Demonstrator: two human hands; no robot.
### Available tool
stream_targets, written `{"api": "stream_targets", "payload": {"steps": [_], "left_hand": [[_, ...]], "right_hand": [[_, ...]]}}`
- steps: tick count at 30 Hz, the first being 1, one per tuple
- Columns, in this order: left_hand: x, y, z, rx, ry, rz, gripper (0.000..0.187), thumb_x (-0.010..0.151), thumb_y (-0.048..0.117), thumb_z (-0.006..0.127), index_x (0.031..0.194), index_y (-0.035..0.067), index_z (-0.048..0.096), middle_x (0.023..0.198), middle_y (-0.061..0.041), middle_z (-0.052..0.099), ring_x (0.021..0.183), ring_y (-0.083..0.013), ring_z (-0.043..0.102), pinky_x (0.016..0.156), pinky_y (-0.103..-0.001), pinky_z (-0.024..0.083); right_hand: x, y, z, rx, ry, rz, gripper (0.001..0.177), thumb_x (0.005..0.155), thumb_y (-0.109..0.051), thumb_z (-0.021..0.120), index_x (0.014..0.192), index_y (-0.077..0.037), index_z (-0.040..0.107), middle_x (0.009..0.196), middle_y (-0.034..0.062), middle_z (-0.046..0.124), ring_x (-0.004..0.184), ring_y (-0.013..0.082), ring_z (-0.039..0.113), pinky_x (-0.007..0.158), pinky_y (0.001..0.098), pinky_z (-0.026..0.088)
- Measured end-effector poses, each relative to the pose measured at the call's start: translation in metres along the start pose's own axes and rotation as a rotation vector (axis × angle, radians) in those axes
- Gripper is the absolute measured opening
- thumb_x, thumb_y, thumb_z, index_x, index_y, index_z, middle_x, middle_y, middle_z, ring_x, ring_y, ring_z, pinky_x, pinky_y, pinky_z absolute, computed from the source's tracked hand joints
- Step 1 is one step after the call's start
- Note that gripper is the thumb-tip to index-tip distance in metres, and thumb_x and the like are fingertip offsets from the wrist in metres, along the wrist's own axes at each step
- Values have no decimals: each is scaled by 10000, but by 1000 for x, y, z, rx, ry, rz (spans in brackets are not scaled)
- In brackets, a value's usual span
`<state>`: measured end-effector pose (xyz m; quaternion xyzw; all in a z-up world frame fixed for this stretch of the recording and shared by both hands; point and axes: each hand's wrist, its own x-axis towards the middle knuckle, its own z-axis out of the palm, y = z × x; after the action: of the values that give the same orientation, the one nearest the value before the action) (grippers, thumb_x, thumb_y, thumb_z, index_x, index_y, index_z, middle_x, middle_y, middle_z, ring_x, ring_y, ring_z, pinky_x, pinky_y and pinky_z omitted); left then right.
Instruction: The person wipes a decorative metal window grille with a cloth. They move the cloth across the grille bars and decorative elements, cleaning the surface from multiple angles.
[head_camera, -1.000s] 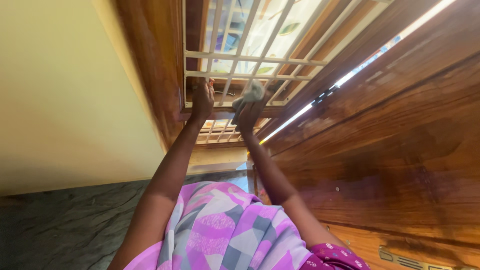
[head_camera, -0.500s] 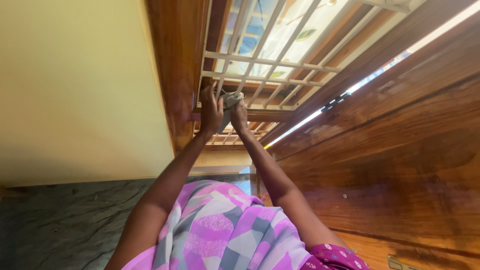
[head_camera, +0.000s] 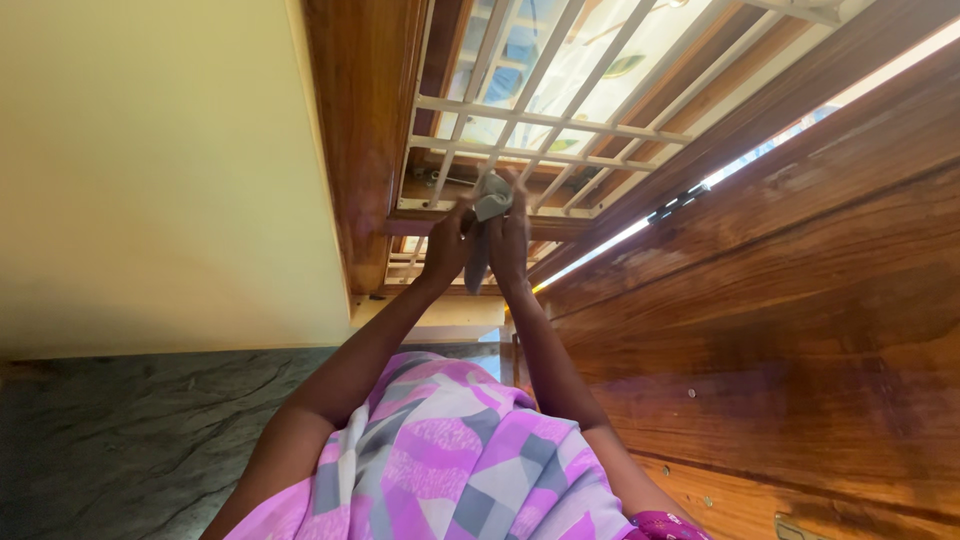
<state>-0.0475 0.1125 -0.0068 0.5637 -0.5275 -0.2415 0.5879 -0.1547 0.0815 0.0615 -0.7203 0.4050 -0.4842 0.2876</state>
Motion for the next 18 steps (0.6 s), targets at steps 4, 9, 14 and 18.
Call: {"api": "stream_targets", "payload": {"steps": [4, 9, 14, 18], "left_hand": [[-2, -7, 9, -4, 34, -92, 146, 1071, 223, 554, 1162, 155, 646, 907, -50, 770, 748, -161, 769, 607, -264, 627], [-3, 4, -2, 46, 350, -38, 164, 1125, 205, 474, 1120, 106, 605, 857, -56, 715, 722, -156, 721, 571, -245, 584], [-14, 21, -11, -189, 486, -47, 202, 1132, 179, 412, 1182, 2, 498, 972, -149, 618, 870, -247, 654, 735, -353, 521], [0, -10, 1, -74, 378, 353, 195, 1168, 160, 413, 1192, 2, 525, 1214, -230, 615, 1158, -341, 629, 1033, -467, 502]], "right_hand": [[3, 6, -12, -35, -23, 278, 307, 1019, -137, 601, 1303, -88, 495, 1051, 97, 661, 973, 228, 715, 791, 416, 622], [-7, 9, -16, -489, 95, -386, 152, 895, -117, 729, 1015, -92, 640, 989, 123, 637, 914, 320, 672, 775, 416, 571], [-8, -5, -16, -213, -199, -149, 102, 1015, -98, 681, 1048, -29, 614, 892, 125, 675, 765, 240, 683, 682, 386, 538], [6, -19, -8, -81, -159, -47, 134, 1023, -93, 596, 1146, -40, 604, 885, 99, 704, 753, 167, 690, 610, 319, 539]]}}
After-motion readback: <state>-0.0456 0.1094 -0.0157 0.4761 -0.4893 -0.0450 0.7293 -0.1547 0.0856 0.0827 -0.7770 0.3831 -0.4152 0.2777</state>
